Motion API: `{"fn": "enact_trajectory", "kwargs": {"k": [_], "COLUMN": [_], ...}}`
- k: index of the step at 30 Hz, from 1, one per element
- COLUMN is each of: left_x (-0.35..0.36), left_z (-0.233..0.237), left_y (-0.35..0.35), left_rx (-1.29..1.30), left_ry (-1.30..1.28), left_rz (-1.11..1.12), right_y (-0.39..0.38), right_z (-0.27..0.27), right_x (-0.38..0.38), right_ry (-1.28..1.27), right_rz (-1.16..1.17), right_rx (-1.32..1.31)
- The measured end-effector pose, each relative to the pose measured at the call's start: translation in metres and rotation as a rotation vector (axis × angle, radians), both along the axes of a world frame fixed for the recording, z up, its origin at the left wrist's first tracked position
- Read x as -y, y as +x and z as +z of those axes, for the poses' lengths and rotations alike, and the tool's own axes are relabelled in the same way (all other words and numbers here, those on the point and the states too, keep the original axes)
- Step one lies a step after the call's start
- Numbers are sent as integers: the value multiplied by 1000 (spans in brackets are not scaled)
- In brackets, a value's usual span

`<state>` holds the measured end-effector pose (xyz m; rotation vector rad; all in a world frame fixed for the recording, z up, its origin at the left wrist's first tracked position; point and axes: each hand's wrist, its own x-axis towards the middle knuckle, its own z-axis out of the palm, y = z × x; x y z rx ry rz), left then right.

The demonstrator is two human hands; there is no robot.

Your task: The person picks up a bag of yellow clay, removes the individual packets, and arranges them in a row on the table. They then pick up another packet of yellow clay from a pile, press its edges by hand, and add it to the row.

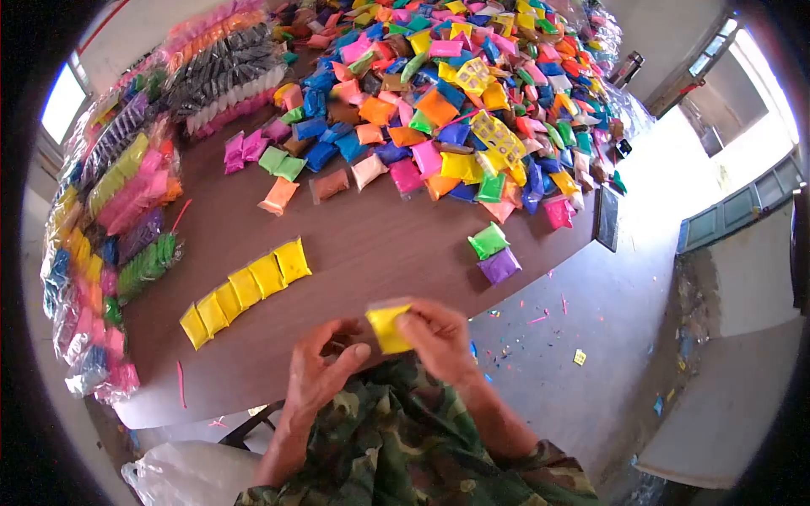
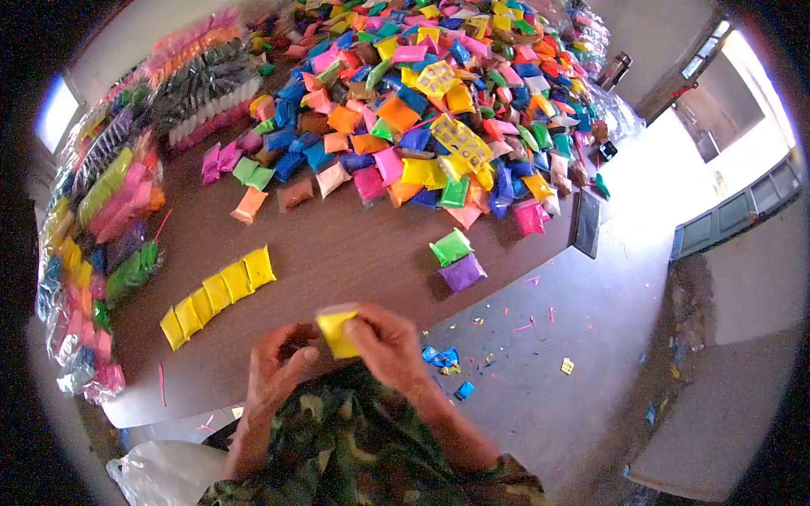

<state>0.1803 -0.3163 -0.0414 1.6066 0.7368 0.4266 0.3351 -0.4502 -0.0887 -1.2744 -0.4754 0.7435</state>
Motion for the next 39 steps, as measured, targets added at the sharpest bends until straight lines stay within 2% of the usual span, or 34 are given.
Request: {"fn": "enact_trajectory", "kwargs": {"k": [2,5,6,7,9,15,18,24,27,29,39], "left_x": [4,5,8,7,10,8,10,7,9,6,8], "left_z": [-10,-25,-23,-19,-29,-30,-24,-29,-29,-28,-14], "left_y": [4,-5,-3,-5,-8,-12,-7,-13,-12,-14,-16], "left_rx": [28,-13,-23,-47,77,72,201,125,196,142,40], "left_ry": [-175,-67,-241,-271,-203,-139,-305,-204,-234,-128,71], "left_rz": [41,37,93,69,55,27,71,55,97,70,78], "right_y": [-20,-30,-34,-36,-35,-40,-36,-35,-41,-43,-44], "right_z": [7,5,10,11,11,0,1,5,9,8,5], "right_x": [-5,-9,-10,-11,-11,-15,-14,-13,-15,-17,-13], "right_ry": [-44,-66,2,-24,-79,-49,-72,-84,-50,-45,-39], "right_rz": [124,97,79,97,116,38,58,111,105,95,98], "right_rx": [26,65,-31,-36,-16,55,101,33,-60,-87,-8]}}
